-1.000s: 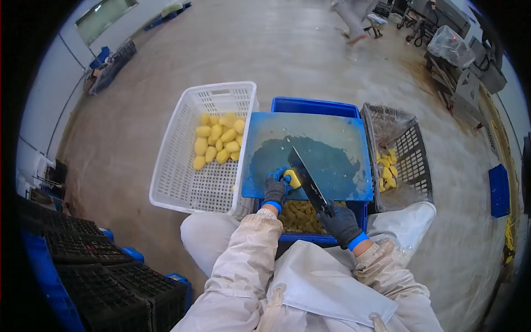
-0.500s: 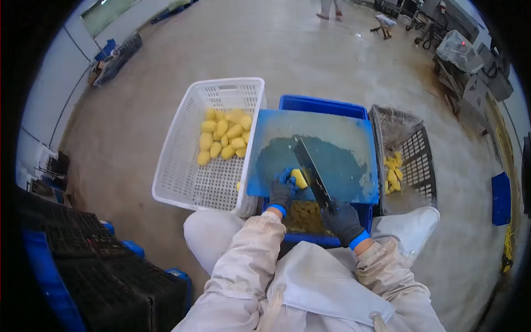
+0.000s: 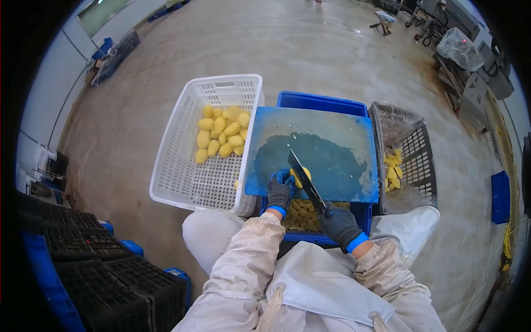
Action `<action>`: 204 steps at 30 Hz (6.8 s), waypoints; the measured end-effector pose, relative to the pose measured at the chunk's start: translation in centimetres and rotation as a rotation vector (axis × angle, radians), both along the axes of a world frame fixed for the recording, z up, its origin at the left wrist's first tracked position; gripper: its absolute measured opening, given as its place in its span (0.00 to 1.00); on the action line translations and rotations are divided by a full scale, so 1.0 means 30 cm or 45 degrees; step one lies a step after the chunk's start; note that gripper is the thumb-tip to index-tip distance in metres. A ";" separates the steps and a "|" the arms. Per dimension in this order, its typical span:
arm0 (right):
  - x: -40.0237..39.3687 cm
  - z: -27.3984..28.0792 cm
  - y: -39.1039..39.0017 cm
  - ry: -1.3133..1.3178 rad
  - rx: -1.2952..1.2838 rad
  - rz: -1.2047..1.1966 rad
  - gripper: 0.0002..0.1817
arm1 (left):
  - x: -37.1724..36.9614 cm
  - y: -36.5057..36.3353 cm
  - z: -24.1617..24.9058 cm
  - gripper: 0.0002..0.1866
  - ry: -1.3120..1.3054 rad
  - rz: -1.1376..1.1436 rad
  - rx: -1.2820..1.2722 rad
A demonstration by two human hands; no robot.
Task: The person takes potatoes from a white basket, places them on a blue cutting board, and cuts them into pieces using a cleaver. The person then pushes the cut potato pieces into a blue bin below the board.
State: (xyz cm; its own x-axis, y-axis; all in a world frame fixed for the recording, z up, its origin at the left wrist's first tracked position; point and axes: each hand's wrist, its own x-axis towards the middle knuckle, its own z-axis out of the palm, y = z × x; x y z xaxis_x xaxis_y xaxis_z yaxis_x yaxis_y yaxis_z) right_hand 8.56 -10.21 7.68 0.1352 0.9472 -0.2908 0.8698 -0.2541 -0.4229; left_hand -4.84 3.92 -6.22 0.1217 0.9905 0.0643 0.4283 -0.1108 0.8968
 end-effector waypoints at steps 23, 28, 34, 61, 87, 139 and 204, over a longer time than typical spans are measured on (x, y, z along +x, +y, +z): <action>0.029 -0.045 -0.057 0.246 0.215 -0.166 0.14 | -0.001 -0.037 0.100 0.16 0.169 -0.006 0.368; 0.005 -0.020 -0.051 0.311 0.214 -0.225 0.14 | -0.015 -0.012 0.065 0.20 0.271 -0.152 0.094; 0.062 -0.020 -0.090 0.283 0.276 -0.280 0.13 | -0.009 -0.010 0.107 0.27 0.454 -0.212 0.222; 0.045 -0.042 -0.101 0.408 0.184 -0.295 0.15 | -0.060 0.020 0.114 0.27 -0.097 -0.253 -0.289; -0.044 0.018 -0.043 0.437 0.130 -0.323 0.13 | -0.049 0.060 0.130 0.27 0.247 -0.298 -0.243; -0.086 -0.014 -0.020 0.242 0.122 -0.074 0.23 | -0.143 0.000 0.088 0.23 -0.231 0.015 -0.558; -0.087 -0.063 -0.052 0.355 0.025 -0.340 0.16 | -0.023 0.049 0.187 0.32 1.220 -0.726 0.506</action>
